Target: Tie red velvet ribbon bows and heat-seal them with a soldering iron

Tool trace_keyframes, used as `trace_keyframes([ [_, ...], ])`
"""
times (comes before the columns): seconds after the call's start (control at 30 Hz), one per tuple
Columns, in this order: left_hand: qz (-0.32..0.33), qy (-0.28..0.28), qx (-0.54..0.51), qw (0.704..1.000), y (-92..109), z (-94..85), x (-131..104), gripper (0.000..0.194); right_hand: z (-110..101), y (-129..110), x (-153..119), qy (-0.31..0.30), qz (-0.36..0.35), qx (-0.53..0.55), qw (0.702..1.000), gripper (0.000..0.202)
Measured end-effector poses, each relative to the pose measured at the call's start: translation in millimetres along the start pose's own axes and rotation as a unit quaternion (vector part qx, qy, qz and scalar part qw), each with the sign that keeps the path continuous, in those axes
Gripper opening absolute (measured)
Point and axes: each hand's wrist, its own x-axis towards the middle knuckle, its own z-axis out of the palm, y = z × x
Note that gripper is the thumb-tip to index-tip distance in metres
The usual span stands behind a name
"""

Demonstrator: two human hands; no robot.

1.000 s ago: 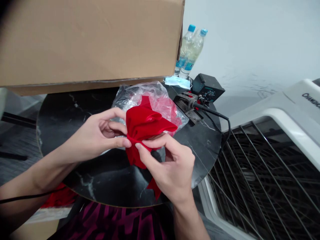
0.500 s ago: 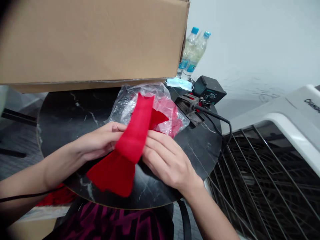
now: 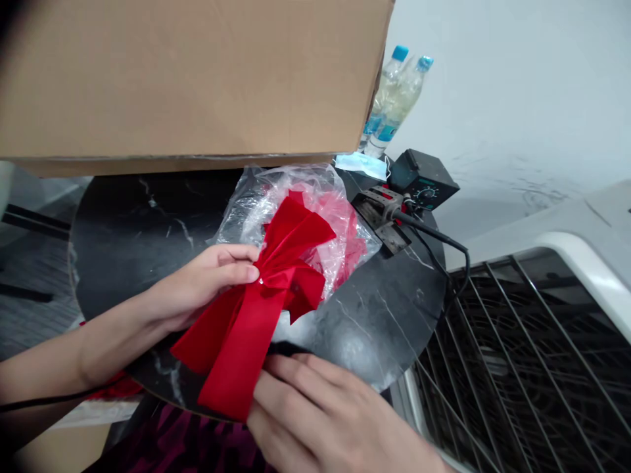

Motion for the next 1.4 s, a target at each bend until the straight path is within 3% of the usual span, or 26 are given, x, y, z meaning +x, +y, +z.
trace_keyframes([
  [0.07, 0.010, 0.007, -0.006, 1.000, 1.9, -2.1, 0.9, 0.015, -5.7, 1.8, -6.9, -0.014, 0.024, 0.022, 0.999, 0.033],
  [0.2, 0.044, 0.034, -0.016, 0.998, 7.5, -9.1, 4.9, 0.011, -29.1, 9.3, -15.6, -0.179, 0.016, 0.079, 0.981, 0.028],
  [0.23, 0.049, 0.042, -0.014, 0.998, 8.2, -10.7, 5.8, 0.012, -34.7, 12.6, -16.2, -0.193, 0.021, 0.099, 0.976, 0.028],
  [0.3, 0.049, 0.041, -0.015, 0.998, 8.0, -12.8, 6.6, 0.016, -40.4, 22.5, -14.1, -0.135, 0.066, 0.093, 0.984, 0.024],
  [0.37, 0.041, 0.013, -0.024, 0.999, 5.7, -12.7, 5.9, 0.018, -35.6, 36.7, -6.0, -0.009, 0.133, 0.041, 0.990, 0.026],
  [0.43, 0.030, -0.016, -0.027, 0.999, 2.3, -10.9, 4.6, 0.019, -21.0, 53.0, 7.7, 0.106, 0.187, 0.053, 0.975, 0.032],
  [0.5, 0.021, -0.030, -0.026, 0.999, -0.4, -9.1, 3.3, 0.021, -2.4, 67.2, 23.6, 0.163, 0.238, 0.158, 0.944, 0.038],
  [0.6, 0.024, -0.037, -0.013, 0.999, -1.2, -10.3, 2.8, 0.030, 15.7, 79.2, 41.2, 0.163, 0.290, 0.350, 0.876, 0.045],
  [0.67, 0.033, -0.048, 0.010, 0.998, 1.0, -14.5, 3.2, 0.033, 13.4, 84.1, 43.7, 0.111, 0.320, 0.447, 0.828, 0.042],
  [0.73, 0.038, -0.059, 0.053, 0.996, 4.8, -19.9, 3.4, 0.029, -0.9, 92.0, 37.7, 0.028, 0.345, 0.478, 0.807, 0.038],
  [0.8, 0.028, -0.067, 0.101, 0.992, 9.0, -24.5, 3.2, 0.027, -22.7, 104.0, 25.4, -0.052, 0.353, 0.422, 0.834, 0.030],
  [0.87, 0.006, -0.072, 0.118, 0.990, 12.4, -26.9, 2.9, 0.026, -44.7, 114.1, 11.8, -0.074, 0.350, 0.255, 0.898, 0.019],
  [0.93, -0.016, -0.077, 0.101, 0.992, 14.2, -26.9, 2.9, 0.024, -58.7, 113.0, 2.6, 0.002, 0.334, 0.004, 0.943, 0.011],
  [1.0, -0.032, -0.080, 0.075, 0.993, 14.1, -25.5, 3.2, 0.022, -58.4, 97.1, 1.5, 0.109, 0.292, -0.170, 0.935, 0.018],
  [1.07, -0.046, -0.086, 0.053, 0.994, 12.7, -23.9, 3.5, 0.019, -43.1, 73.0, 7.6, 0.129, 0.219, -0.132, 0.958, 0.032],
  [1.13, -0.058, -0.094, 0.039, 0.993, 10.8, -23.1, 3.4, 0.019, -19.1, 53.6, 16.1, 0.072, 0.126, -0.090, 0.985, 0.037],
  [1.2, -0.061, -0.104, 0.035, 0.992, 9.2, -23.4, 2.8, 0.021, 2.9, 48.2, 21.5, 0.068, 0.068, -0.089, 0.991, 0.035],
  [1.3, -0.062, -0.113, 0.039, 0.991, 8.6, -25.3, 1.6, 0.021, 14.4, 62.4, 18.5, 0.098, 0.035, -0.102, 0.989, 0.030],
  [1.4, -0.075, -0.103, 0.042, 0.991, 9.9, -26.2, 1.4, 0.015, 1.8, 75.4, 10.0, 0.075, 0.080, -0.170, 0.979, 0.029],
])
